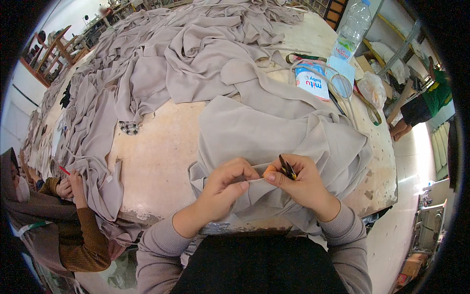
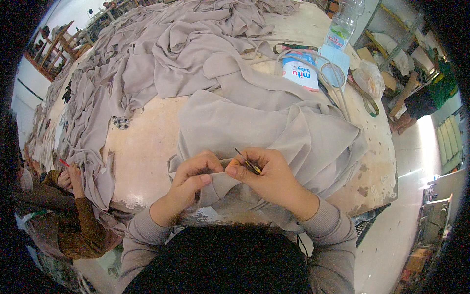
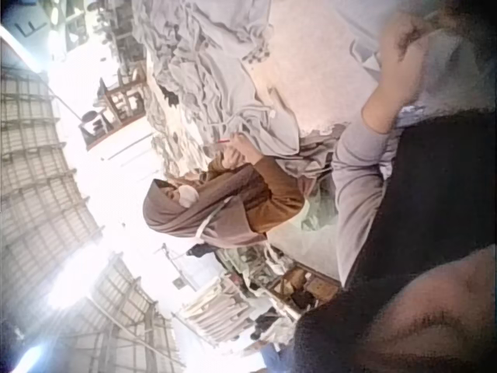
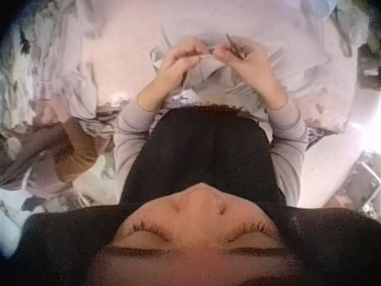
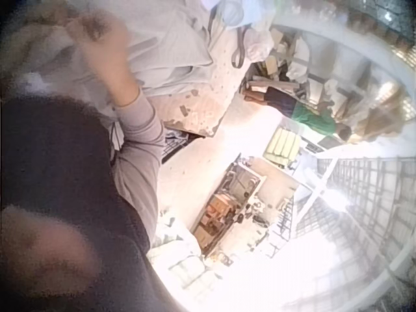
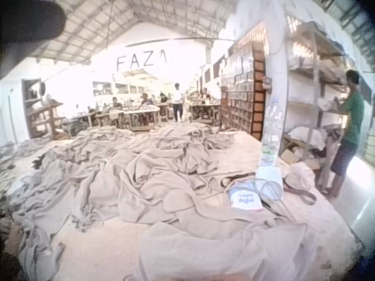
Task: The person smooths a gray garment on a worktable, applies a small piece of tape, and marks it with a pen. They then use a utility knife to cut a small section of the fabric and apply another piece of tape over the cut area.
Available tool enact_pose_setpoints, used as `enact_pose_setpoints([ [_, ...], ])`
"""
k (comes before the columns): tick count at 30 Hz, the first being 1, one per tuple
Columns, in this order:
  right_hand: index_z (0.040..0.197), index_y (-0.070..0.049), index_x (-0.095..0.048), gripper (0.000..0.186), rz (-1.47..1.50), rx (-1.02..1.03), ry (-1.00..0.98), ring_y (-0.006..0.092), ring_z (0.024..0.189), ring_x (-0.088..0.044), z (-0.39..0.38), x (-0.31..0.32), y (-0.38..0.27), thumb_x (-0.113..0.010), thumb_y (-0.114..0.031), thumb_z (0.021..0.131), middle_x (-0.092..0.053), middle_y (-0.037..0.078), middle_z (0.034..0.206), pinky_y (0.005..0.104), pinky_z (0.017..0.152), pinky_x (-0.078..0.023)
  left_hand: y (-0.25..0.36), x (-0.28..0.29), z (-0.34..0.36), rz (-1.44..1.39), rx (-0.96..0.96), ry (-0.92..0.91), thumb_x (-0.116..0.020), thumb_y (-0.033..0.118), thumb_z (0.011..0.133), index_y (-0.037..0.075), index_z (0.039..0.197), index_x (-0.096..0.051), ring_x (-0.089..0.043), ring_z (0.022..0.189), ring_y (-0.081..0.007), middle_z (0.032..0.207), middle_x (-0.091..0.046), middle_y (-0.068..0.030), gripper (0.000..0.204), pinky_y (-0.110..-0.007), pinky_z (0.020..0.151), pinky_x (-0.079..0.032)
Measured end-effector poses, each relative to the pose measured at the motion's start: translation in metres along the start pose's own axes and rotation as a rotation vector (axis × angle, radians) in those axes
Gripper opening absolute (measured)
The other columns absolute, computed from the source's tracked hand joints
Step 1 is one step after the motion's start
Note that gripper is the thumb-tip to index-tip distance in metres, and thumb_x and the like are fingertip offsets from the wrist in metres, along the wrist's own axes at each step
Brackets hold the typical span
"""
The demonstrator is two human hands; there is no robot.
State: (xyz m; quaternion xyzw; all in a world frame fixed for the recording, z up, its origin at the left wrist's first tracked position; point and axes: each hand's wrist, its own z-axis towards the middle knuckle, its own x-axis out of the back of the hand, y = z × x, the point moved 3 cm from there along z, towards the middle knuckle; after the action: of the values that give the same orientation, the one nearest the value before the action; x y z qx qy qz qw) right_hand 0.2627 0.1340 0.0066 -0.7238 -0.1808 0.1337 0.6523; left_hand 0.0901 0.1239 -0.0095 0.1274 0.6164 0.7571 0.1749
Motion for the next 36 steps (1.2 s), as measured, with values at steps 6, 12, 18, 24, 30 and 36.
enact_pose_setpoints([
  [6,0.084,-0.001,-0.063,0.018,-0.146,0.038,-0.022,0.0031,0.064,-0.043,-0.0019,-0.0046,-0.0041,-0.065,-0.019,0.083,-0.055,-0.004,0.069,0.0211,0.056,-0.038,0.006,-0.0024,-0.0032,0.475,-0.072,0.011,-0.054,0.014,0.076,0.007,0.077,-0.057,-0.055,0.078,-0.0175,0.075,-0.057,-0.0027,0.008,-0.039,0.092,-0.028],
  [12,0.082,-0.001,-0.061,0.018,-0.141,-0.021,-0.044,0.0033,0.063,-0.042,-0.0015,-0.0092,-0.0033,-0.065,-0.019,0.083,-0.053,-0.004,0.066,0.0212,0.056,-0.037,0.003,-0.0006,-0.0032,0.405,0.003,-0.016,-0.052,0.011,0.074,0.009,0.076,-0.057,-0.056,0.077,-0.0172,0.074,-0.056,-0.0016,0.005,-0.043,0.097,-0.023],
  [18,0.08,-0.002,-0.062,0.017,-0.096,-0.019,-0.029,0.003,0.062,-0.04,-0.0013,-0.0062,-0.0007,-0.065,-0.019,0.083,-0.051,-0.005,0.064,0.0212,0.055,-0.036,0.0073,-0.0023,-0.0049,0.432,-0.021,-0.019,-0.051,0.014,0.081,0.009,0.076,-0.055,-0.054,0.076,-0.0174,0.074,-0.055,-0.0004,0.009,-0.044,0.098,-0.021],
  [24,0.081,-0.002,-0.062,0.018,-0.06,0.027,-0.004,0.0028,0.06,-0.039,-0.0015,-0.0063,0.0012,-0.066,-0.019,0.083,-0.049,-0.006,0.063,0.0209,0.053,-0.035,0.0036,-0.0044,-0.0034,0.387,0.028,0.024,-0.048,0.02,0.089,0.008,0.076,-0.055,-0.052,0.075,-0.0169,0.07,-0.051,-0.0009,0.019,-0.044,0.097,-0.022],
  [30,0.08,-0.002,-0.062,0.019,-0.048,0.025,0.004,0.0026,0.06,-0.039,-0.001,-0.0047,0.002,-0.066,-0.02,0.083,-0.048,-0.006,0.063,0.0205,0.053,-0.034,0.0035,-0.0025,-0.0046,0.331,0.039,0.031,-0.049,0.022,0.09,0.009,0.076,-0.056,-0.052,0.076,-0.0163,0.072,-0.052,-0.0001,0.02,-0.043,0.097,-0.021],
  [36,0.08,-0.002,-0.062,0.019,0.008,0.016,0.018,0.0017,0.061,-0.04,-0.0016,-0.0033,0.0016,-0.066,-0.02,0.083,-0.05,-0.007,0.065,0.0192,0.053,-0.034,0.0051,-0.0014,-0.0046,0.376,0.006,0.022,-0.061,0.022,0.08,0.01,0.077,-0.059,-0.055,0.082,-0.0165,0.079,-0.058,0.0003,0.012,-0.045,0.099,-0.02],
])
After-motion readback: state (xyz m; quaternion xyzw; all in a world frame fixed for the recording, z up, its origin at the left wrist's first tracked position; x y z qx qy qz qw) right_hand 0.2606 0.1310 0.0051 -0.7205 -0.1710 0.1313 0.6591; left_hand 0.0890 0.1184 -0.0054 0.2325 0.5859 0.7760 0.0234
